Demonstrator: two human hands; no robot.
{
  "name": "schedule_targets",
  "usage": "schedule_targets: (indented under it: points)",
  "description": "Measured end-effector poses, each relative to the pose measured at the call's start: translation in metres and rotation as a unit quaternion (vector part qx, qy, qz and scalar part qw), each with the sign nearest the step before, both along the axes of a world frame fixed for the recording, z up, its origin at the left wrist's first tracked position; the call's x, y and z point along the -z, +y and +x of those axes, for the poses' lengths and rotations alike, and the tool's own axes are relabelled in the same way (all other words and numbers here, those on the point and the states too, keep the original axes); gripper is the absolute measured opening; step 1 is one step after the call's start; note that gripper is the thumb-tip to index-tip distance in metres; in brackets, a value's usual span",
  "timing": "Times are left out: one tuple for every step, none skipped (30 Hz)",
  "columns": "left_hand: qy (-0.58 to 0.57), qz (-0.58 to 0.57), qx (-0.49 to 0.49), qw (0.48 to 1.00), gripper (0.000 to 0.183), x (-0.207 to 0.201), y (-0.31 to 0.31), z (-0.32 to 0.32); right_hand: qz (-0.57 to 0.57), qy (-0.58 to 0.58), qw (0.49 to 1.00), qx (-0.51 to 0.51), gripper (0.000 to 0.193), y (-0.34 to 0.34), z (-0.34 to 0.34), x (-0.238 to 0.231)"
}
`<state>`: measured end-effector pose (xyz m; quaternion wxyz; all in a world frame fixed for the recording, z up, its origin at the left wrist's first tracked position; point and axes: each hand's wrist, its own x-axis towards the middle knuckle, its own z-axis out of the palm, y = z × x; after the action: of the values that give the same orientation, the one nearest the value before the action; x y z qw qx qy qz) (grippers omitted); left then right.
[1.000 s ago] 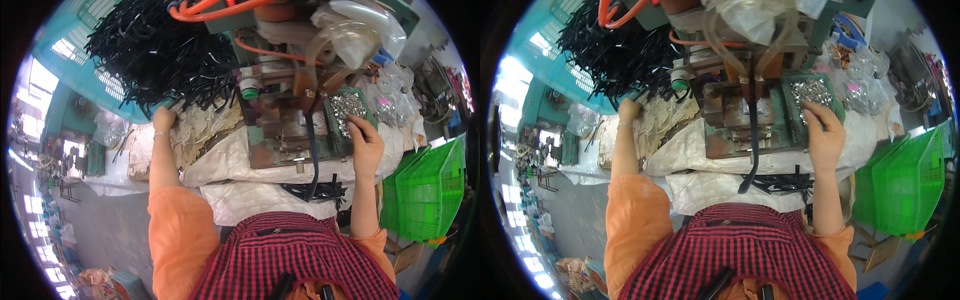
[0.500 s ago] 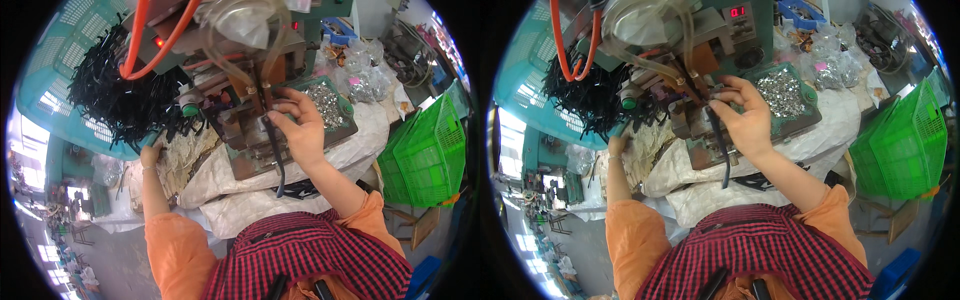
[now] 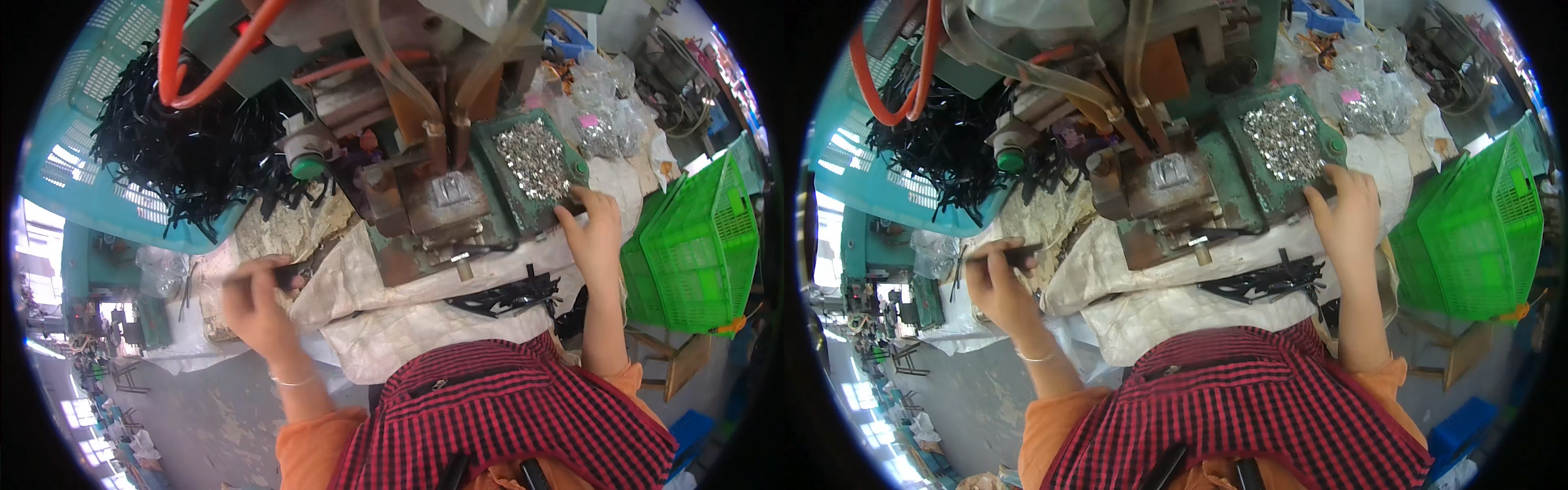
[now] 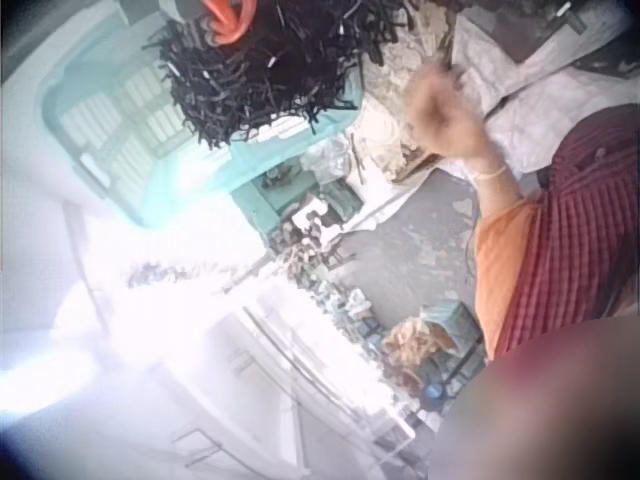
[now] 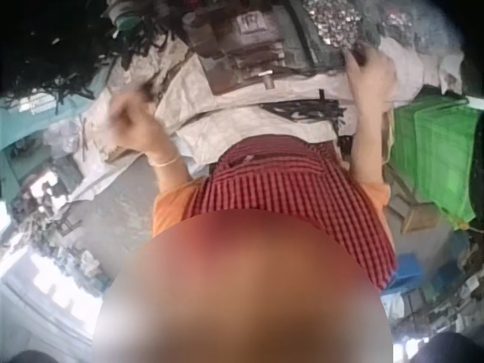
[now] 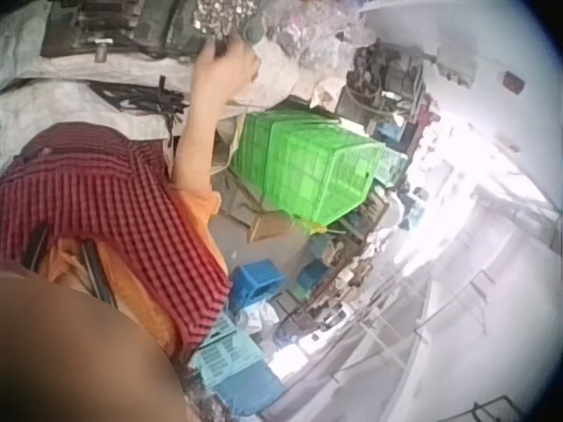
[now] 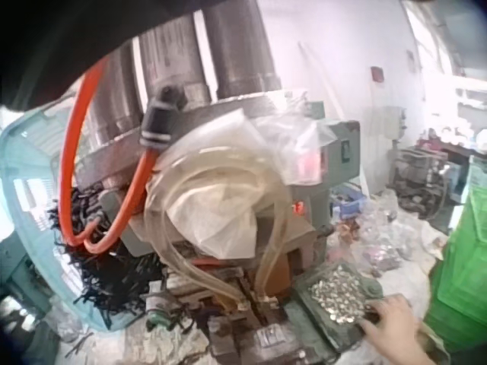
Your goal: The person repeatedly picks small metal pins and inserts them into black cable ends using a handheld crimping machine. They place each finished cable into a green basket and continue the cycle with new pins and cables.
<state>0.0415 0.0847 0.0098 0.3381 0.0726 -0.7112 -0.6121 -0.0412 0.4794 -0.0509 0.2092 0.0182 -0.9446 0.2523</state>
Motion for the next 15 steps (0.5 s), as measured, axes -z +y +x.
schedule_targets:
  points:
    - [0.079, -0.086, 0.012, 0.993, 0.01, -0.002, 0.028, -0.002, 0.067, 0.022, 0.997, 0.021, 0.035, 0.002, -0.007, 0.007]
    - [0.15, -0.255, 0.059, 0.954, 0.016, -0.007, 0.052, -0.014, 0.087, 0.073, 0.993, 0.016, 0.034, -0.004, -0.015, 0.016]
    - [0.202, -0.412, 0.081, 0.885, 0.022, -0.016, 0.072, -0.021, 0.071, 0.084, 0.994, 0.015, 0.03, -0.013, -0.024, 0.019]
    - [0.23, -0.474, 0.104, 0.843, 0.028, -0.016, 0.089, -0.031, 0.058, 0.096, 0.994, 0.016, 0.025, -0.019, -0.032, 0.02]
    - [0.261, -0.462, 0.124, 0.838, 0.028, -0.012, 0.1, -0.043, 0.043, 0.091, 0.995, 0.011, 0.022, -0.025, -0.036, 0.021]
    - [0.274, -0.454, 0.118, 0.84, 0.029, -0.005, 0.108, -0.055, 0.028, 0.088, 0.996, 0.009, 0.019, -0.03, -0.04, 0.022]
    - [0.263, -0.459, 0.122, 0.84, 0.032, -0.002, 0.111, -0.06, 0.012, 0.084, 0.996, 0.007, 0.016, -0.032, -0.044, 0.018]
    - [0.248, -0.466, 0.131, 0.839, 0.035, 0.0, 0.112, -0.062, 0.009, 0.093, 0.996, 0.003, 0.015, -0.032, -0.047, 0.017]
    - [0.241, -0.49, 0.127, 0.828, 0.034, -0.002, 0.112, -0.061, 0.006, 0.103, 0.995, -0.002, 0.014, -0.033, -0.051, 0.016]
    - [0.25, -0.491, 0.125, 0.825, 0.034, -0.004, 0.112, -0.065, 0.003, 0.112, 0.994, -0.009, 0.013, -0.034, -0.056, 0.014]
    - [0.252, -0.49, 0.122, 0.826, 0.034, -0.001, 0.111, -0.065, 0.0, 0.115, 0.993, -0.015, 0.013, -0.032, -0.059, 0.01]
    - [0.253, -0.489, 0.118, 0.826, 0.034, 0.002, 0.109, -0.065, -0.022, 0.128, 0.991, -0.014, 0.013, -0.032, -0.064, 0.007]
    - [0.256, -0.496, 0.115, 0.822, 0.034, 0.004, 0.107, -0.066, -0.045, 0.14, 0.989, -0.016, 0.013, -0.032, -0.071, 0.005]
    - [0.258, -0.486, 0.126, 0.826, 0.035, 0.006, 0.106, -0.065, -0.065, 0.153, 0.986, -0.022, 0.014, -0.032, -0.075, 0.003]
    - [0.262, -0.479, 0.13, 0.828, 0.036, 0.006, 0.105, -0.066, -0.09, 0.081, 0.993, -0.007, 0.015, -0.026, -0.08, 0.013]
